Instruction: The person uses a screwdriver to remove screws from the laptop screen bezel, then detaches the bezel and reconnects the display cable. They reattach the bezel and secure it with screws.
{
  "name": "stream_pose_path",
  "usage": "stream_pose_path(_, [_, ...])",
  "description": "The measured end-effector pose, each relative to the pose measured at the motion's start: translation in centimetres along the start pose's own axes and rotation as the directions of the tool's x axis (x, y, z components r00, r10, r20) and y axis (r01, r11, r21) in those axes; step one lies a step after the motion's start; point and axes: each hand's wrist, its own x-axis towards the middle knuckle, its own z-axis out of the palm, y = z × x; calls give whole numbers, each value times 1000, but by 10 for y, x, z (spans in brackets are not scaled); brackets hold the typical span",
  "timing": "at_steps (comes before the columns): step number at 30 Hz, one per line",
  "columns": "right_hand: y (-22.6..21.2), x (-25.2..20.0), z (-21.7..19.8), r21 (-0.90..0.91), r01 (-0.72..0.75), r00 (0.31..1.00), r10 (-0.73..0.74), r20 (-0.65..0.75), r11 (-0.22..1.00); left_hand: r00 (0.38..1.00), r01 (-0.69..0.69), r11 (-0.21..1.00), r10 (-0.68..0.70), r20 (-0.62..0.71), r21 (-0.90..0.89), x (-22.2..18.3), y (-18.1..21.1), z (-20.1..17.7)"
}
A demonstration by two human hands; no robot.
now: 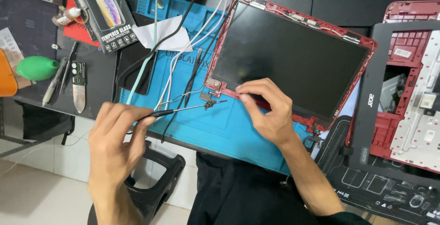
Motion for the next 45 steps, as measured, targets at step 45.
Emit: stream_pose_path(45, [10, -3, 5, -260, 194, 968, -142, 207, 946, 904, -403, 733, 225, 364, 548, 57, 54, -42])
